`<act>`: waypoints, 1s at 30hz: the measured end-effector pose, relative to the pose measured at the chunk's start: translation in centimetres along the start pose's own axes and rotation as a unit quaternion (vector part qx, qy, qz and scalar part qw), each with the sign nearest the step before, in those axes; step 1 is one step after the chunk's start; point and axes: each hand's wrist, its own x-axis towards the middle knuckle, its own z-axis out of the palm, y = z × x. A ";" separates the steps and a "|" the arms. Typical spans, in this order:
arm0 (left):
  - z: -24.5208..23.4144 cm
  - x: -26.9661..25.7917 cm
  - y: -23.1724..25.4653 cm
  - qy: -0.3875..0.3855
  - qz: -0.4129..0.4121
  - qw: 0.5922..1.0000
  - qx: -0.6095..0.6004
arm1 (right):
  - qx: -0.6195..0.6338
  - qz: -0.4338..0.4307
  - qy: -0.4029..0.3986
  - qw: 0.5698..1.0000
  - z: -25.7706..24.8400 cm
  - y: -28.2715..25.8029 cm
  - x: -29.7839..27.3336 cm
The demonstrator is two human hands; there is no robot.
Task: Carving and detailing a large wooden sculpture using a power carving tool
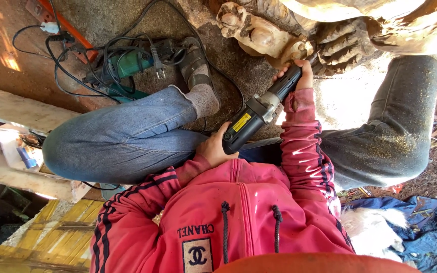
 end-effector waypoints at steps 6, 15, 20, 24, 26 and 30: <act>1.1 1.1 -1.0 0.016 0.012 1.000 0.003 | 0.004 0.014 -0.012 1.000 -0.4 -0.2 0.4; 1.2 1.1 -0.4 0.019 0.022 1.000 -0.010 | -0.021 0.018 -0.038 0.999 -0.7 -0.5 0.5; 1.3 1.2 -0.4 0.022 0.024 0.999 -0.015 | -0.023 0.022 -0.043 0.999 -1.0 -0.7 1.1; 1.6 1.5 -0.5 0.020 0.025 0.999 -0.014 | -0.020 0.033 -0.037 0.999 -0.9 -0.8 1.0; 1.9 1.7 -0.6 0.023 0.020 0.999 -0.010 | -0.023 0.028 -0.038 0.999 -0.8 -0.8 1.1; 2.6 1.9 -1.4 0.033 0.016 0.999 -0.011 | -0.025 0.022 -0.039 0.999 -0.4 -0.7 0.4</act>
